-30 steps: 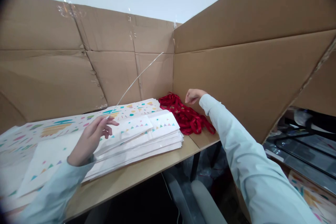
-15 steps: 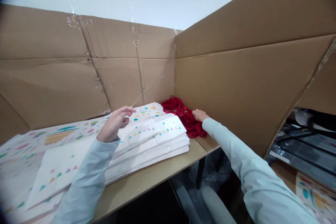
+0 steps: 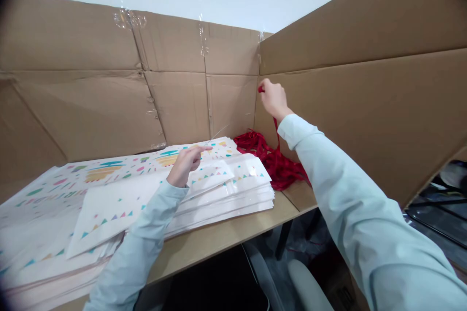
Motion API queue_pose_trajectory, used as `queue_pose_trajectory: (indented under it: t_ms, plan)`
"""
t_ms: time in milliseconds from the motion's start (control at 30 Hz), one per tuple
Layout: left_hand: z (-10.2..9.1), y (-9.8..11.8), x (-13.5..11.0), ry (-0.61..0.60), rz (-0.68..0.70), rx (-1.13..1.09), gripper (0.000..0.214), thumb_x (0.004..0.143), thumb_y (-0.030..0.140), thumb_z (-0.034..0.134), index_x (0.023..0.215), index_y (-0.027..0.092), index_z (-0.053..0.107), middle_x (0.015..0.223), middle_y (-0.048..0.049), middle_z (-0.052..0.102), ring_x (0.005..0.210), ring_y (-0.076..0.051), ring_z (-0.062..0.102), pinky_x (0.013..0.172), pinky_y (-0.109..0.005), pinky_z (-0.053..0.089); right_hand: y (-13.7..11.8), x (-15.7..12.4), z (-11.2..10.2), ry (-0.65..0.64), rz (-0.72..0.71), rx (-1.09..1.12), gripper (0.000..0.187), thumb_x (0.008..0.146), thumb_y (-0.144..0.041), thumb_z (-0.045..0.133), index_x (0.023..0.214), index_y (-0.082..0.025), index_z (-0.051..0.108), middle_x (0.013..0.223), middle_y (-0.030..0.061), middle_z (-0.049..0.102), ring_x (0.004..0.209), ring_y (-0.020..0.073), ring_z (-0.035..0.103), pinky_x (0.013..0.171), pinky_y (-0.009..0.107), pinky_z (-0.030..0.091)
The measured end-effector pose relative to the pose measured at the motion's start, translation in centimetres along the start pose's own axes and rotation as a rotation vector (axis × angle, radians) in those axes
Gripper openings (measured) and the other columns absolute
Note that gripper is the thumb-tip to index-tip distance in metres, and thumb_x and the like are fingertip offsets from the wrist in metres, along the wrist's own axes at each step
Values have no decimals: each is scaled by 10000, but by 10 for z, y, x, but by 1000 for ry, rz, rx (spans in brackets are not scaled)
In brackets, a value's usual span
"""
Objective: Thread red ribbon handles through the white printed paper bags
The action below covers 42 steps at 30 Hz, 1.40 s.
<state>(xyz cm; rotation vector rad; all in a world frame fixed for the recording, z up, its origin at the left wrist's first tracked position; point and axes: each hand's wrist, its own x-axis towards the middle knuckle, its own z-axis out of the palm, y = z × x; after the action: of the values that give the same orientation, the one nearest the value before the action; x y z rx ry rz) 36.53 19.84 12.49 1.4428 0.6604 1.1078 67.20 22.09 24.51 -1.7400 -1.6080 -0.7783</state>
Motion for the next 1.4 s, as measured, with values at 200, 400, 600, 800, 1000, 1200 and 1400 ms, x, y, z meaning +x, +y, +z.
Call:
queue_pose_trajectory:
  t_ms: [200, 400, 600, 800, 1000, 1200, 1400]
  plan:
    - [1, -1, -5, 70, 55, -106, 471, 674, 450, 707, 962, 80, 672, 539, 97, 140, 446, -38, 107, 447, -235, 50, -120, -58, -8, -170, -323, 201, 351, 921, -171, 386, 1230, -234, 540, 1117, 22, 660, 1000, 191, 610, 845, 280, 430]
    - [-4, 5, -7, 102, 39, -236, 469, 582, 497, 788, 619, 149, 475, 526, 104, 146, 412, -14, 128, 420, -224, 41, -150, -111, 12, -227, -426, 105, 316, 978, -285, 332, 1134, -244, 604, 952, 48, 694, 854, 192, 614, 754, 294, 411]
    - [-1, 6, -9, 99, 11, -297, 562, 536, 502, 813, 567, 191, 346, 503, 115, 132, 383, -10, 124, 395, -217, 37, -146, -125, 30, 266, -602, 3, 282, 936, -112, 395, 781, -171, 624, 830, 42, 683, 641, 136, 509, 598, 296, 313]
    - [-3, 1, -5, 98, -30, -316, 476, 489, 384, 851, 641, 163, 458, 477, 122, 209, 379, -6, 149, 386, -199, 50, -143, -136, 27, 494, -824, -131, 214, 914, -99, 468, 775, -161, 618, 826, 26, 676, 647, 135, 472, 595, 302, 302]
    - [-15, 7, -2, 169, -6, -261, 544, 509, 362, 832, 571, 205, 314, 468, 123, 187, 387, -11, 136, 381, -198, 65, -119, -140, 39, 403, -636, -63, 219, 916, -120, 471, 754, -162, 612, 875, 39, 687, 697, 139, 504, 628, 297, 328]
    - [-45, 18, 0, 509, 190, -52, 452, 523, 368, 811, 519, 174, 402, 464, 87, 267, 440, -41, 237, 410, -209, 178, -46, -116, 45, 15, -160, -166, 174, 881, -179, 476, 840, -142, 640, 848, 87, 660, 711, 173, 544, 570, 288, 274]
    - [-62, 26, -2, 655, 376, 124, 370, 553, 423, 787, 577, 132, 560, 509, 43, 396, 505, -77, 331, 454, -227, 258, 12, -96, 42, -48, 203, -227, 219, 850, -202, 481, 1002, -142, 626, 1025, 123, 644, 796, 231, 578, 615, 302, 327]
